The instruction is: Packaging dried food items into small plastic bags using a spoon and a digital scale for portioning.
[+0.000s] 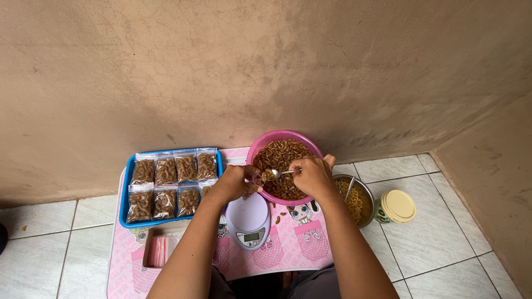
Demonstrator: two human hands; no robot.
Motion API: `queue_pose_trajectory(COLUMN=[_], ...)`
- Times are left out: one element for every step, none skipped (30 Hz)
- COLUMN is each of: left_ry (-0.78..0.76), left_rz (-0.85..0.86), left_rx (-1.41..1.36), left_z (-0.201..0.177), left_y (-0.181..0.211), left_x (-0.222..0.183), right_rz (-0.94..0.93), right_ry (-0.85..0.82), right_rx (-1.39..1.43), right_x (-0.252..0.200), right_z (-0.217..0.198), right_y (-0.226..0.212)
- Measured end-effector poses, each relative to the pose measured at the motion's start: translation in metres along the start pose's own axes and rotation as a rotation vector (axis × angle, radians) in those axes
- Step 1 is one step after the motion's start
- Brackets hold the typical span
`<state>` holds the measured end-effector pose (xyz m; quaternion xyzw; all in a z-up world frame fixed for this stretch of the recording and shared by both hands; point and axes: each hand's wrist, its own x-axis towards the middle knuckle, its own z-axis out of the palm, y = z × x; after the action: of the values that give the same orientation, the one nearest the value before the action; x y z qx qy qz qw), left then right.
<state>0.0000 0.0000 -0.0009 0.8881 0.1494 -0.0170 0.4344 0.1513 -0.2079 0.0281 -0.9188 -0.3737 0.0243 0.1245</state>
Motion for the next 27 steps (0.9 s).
queue_pose_trajectory(left_ry=[0.001,-0.005,-0.011,-0.012,-0.01,-0.008,-0.008,-0.007,-0.006,-0.006,-0.005,-0.004,-0.003,-0.005,-0.006,-0.006,0.001,0.008,0.008,0.006,0.005,0.005,0.005,0.005,0.005,0.004,0.003], left_rz=[0.0,-0.005,-0.01,-0.011,-0.013,-0.016,-0.016,-0.013,-0.009,-0.01,-0.01,-0.009,-0.009,-0.004,0.0,0.0,0.009,0.017,0.017,0.016,0.014,0.014,0.016,0.017,0.017,0.021,0.025], left_rx=[0.0,-0.002,-0.005,-0.005,-0.014,-0.022,-0.023,-0.022,-0.021,-0.022,-0.022,-0.023,-0.022,-0.02,-0.019,-0.019,-0.02,-0.021,-0.022,-0.026,-0.031,-0.03,-0.05,-0.068,-0.067,-0.06,-0.054], left_z=[-0.002,-0.004,-0.007,-0.006,-0.006,-0.006,-0.007,-0.007,-0.007,-0.007,-0.006,-0.006,-0.006,-0.006,-0.007,-0.005,-0.004,-0.002,-0.004,-0.005,-0.006,-0.006,-0.006,-0.006,-0.008,-0.01,-0.013], left_y=[0.003,0.007,0.01,0.011,0.012,0.013,0.013,0.013,0.014,0.013,0.012,0.011,0.011,0.011,0.011,0.007,0.003,-0.001,0.002,0.005,0.008,0.007,0.007,0.006,0.008,0.01,0.011], left_x=[-0.002,-0.004,-0.006,-0.007,-0.007,-0.007,-0.007,-0.007,-0.008,-0.007,-0.007,-0.006,-0.006,-0.007,-0.007,-0.005,-0.003,-0.001,-0.003,-0.006,-0.008,-0.009,-0.009,-0.009,-0.011,-0.012,-0.014], right_rz=[-0.001,-0.01,-0.02,-0.02,-0.034,-0.049,-0.049,-0.059,-0.069,-0.069,-0.087,-0.106,-0.106,-0.123,-0.14,-0.14,-0.163,-0.186,-0.186,-0.206,-0.227,-0.227,-0.262,-0.297,-0.297,-0.338,-0.38], right_ry=[0.0,0.008,0.016,0.015,0.036,0.058,0.057,0.078,0.098,0.097,0.111,0.127,0.127,0.156,0.184,0.185,0.209,0.233,0.233,0.234,0.235,0.236,0.211,0.186,0.187,0.192,0.197], right_rx=[0.0,0.0,0.0,0.0,0.004,0.009,0.009,-0.019,-0.048,-0.048,-0.059,-0.07,-0.07,-0.09,-0.11,-0.111,-0.116,-0.121,-0.121,-0.143,-0.165,-0.164,-0.149,-0.133,-0.132,-0.14,-0.147], right_x=[0.0,0.0,0.0,-0.001,-0.003,-0.004,-0.002,-0.002,-0.001,-0.002,-0.003,-0.003,-0.003,-0.004,-0.005,-0.005,-0.005,-0.006,-0.006,-0.006,-0.006,-0.006,-0.007,-0.007,-0.008,-0.009,-0.01], right_z=[-0.001,-0.001,-0.002,-0.003,-0.003,-0.004,-0.002,0.0,0.003,0.003,0.003,0.002,0.001,-0.001,-0.002,-0.002,-0.002,-0.001,0.001,0.004,0.007,0.011,0.016,0.021,0.021,0.021,0.021], right_y=[-0.002,-0.004,-0.005,-0.007,-0.009,-0.011,-0.01,-0.009,-0.008,-0.008,-0.008,-0.008,-0.01,-0.011,-0.013,-0.013,-0.013,-0.012,-0.013,-0.013,-0.013,-0.017,-0.021,-0.025,-0.031,-0.036,-0.042])
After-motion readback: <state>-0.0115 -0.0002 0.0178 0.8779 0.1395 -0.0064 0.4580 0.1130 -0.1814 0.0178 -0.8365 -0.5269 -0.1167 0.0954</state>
